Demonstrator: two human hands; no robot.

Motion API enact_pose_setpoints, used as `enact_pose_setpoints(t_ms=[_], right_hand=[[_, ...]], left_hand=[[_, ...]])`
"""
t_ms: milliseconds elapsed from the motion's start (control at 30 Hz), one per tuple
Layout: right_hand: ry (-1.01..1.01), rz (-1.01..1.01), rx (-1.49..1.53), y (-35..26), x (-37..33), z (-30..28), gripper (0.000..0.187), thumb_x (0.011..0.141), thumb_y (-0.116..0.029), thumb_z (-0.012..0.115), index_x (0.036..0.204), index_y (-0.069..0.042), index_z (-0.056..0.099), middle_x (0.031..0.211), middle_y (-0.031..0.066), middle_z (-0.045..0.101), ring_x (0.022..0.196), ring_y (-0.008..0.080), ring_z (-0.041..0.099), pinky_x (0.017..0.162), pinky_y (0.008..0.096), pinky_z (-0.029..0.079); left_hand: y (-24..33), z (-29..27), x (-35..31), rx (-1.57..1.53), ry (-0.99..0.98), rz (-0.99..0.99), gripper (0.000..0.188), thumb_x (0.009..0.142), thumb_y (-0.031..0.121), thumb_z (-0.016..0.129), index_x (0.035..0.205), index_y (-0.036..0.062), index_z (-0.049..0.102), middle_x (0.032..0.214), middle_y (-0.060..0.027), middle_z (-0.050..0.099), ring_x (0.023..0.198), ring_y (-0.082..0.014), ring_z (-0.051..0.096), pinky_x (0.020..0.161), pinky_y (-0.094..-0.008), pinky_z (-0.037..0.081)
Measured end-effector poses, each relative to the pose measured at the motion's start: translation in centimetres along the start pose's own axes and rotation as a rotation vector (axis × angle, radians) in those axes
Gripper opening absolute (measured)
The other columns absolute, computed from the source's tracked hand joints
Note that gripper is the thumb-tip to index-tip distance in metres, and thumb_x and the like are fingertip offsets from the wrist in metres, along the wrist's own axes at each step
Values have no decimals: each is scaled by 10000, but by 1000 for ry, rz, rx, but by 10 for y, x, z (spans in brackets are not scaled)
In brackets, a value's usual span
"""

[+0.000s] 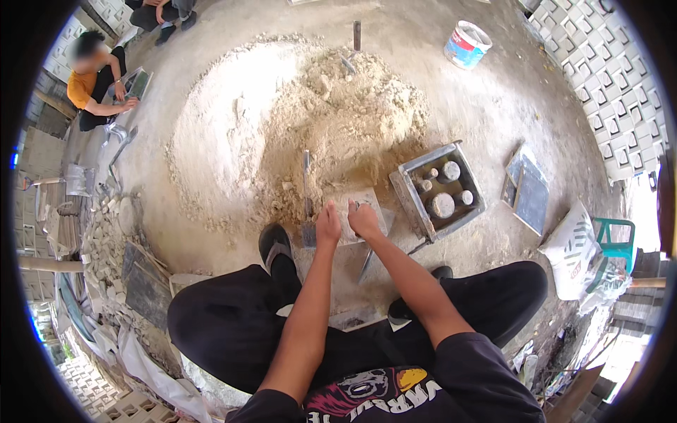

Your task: The person uses a small hand tool to compact dry material into a metal mold frame and then uses a flat board to level the surface, repeating the process to form bricks on the floor.

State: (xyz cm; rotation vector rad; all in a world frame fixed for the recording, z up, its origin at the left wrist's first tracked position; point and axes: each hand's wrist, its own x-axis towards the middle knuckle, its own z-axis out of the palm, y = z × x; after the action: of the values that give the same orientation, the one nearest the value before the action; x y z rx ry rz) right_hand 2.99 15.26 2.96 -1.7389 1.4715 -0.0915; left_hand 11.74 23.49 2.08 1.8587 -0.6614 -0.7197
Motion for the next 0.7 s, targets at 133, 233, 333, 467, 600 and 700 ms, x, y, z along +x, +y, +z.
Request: enact_pose_setpoints(t_ms=[133, 233, 333, 467, 600, 700], right_hand=[[217, -112, -5, -7, 6, 11, 623, 949, -465, 423, 820, 105, 637, 797, 346, 626, 833, 496, 626, 761, 524, 495], [192, -137, 13, -7, -2, 11, 581, 946, -447, 456, 820, 91, 634, 794, 348, 618, 816, 511, 612, 755, 533, 487], [219, -217, 19, 5, -16, 4, 541, 945, -421, 485, 810, 83, 629, 794, 347, 613, 796, 518, 599, 752, 539, 477], [298, -275, 84, -11, -38, -10, 531, 948, -419, 498, 786, 72, 620, 790, 323, 620, 791, 502, 598, 740, 531, 467], [354, -157, 193, -17, -49, -43, 552, 950, -449, 497, 785, 64, 617, 789, 314, 621, 807, 484, 603, 732, 508, 462], [451, -80, 306, -17, -59, -64, 567, 956, -458, 487, 781, 67, 613, 782, 321, 613, 813, 486, 599, 717, 503, 458]], left_hand=[[14, -3, 7, -20, 63, 48, 522, 1013, 413, 310, 1021, -34, 580, 994, -274, 615, 980, -448, 569, 817, -455, 436], [12, -17, 0, -38, 133, 15, 514, 1012, 415, 327, 1001, -35, 576, 971, -254, 626, 962, -404, 595, 802, -444, 441], [15, -22, 3, -73, 194, -5, 513, 1012, 416, 338, 1006, -37, 579, 968, -240, 635, 939, -369, 607, 796, -436, 440], [21, -23, 16, -116, 416, 132, 532, 1011, 419, 340, 1103, -44, 586, 1056, -239, 632, 1001, -367, 594, 854, -418, 435], [46, -15, 21, -117, 257, -38, 563, 1011, 413, 346, 1268, -55, 526, 1271, -232, 564, 1218, -342, 510, 1018, -364, 377], [60, 2, 25, -150, 228, 28, 553, 1011, 398, 370, 1282, -60, 520, 1313, -203, 550, 1243, -307, 500, 1050, -352, 354]])
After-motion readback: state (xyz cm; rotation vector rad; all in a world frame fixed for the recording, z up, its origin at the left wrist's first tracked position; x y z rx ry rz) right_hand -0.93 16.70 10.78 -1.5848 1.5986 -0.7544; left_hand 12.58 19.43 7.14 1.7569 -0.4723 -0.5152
